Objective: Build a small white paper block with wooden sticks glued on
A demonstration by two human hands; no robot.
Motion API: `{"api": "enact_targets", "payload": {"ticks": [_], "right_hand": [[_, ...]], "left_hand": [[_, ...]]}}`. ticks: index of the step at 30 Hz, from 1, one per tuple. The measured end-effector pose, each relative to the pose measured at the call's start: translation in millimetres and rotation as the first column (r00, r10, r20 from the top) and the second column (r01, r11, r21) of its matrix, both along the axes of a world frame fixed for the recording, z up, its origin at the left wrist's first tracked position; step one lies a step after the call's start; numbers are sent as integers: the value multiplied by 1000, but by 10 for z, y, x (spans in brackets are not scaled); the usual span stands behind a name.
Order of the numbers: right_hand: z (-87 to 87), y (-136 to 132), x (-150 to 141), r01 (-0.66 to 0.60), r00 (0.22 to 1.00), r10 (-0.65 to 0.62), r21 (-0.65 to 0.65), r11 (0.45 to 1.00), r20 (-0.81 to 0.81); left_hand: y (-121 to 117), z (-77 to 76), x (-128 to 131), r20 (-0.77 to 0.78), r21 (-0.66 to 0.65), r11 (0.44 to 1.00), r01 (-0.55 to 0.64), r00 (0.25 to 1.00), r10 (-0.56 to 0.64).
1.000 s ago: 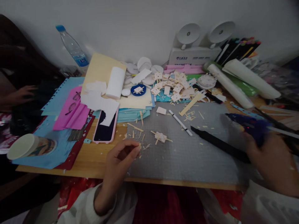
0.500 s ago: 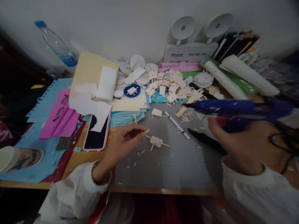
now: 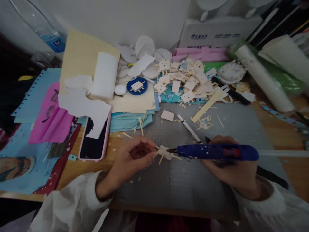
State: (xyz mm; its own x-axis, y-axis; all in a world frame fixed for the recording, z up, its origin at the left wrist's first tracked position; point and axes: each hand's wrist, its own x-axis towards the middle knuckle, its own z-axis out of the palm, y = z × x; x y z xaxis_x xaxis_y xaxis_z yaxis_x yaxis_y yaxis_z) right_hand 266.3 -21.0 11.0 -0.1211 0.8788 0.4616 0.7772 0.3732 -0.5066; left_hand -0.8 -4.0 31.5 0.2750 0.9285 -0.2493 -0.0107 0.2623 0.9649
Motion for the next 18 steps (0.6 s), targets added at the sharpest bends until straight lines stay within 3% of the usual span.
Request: {"api": "enact_targets", "payload": {"ticks": [6,18], "right_hand": [[15,-39,-13,-49,998,45,-93,994,-44],[-40,-69,20,-41,995,29,-124,991,-95]], "left_hand": [[-48,-24,20,-3,-32,999,11,1000,-12],[-50,-15,18,2,-25,999,30,1000,-30]]}}
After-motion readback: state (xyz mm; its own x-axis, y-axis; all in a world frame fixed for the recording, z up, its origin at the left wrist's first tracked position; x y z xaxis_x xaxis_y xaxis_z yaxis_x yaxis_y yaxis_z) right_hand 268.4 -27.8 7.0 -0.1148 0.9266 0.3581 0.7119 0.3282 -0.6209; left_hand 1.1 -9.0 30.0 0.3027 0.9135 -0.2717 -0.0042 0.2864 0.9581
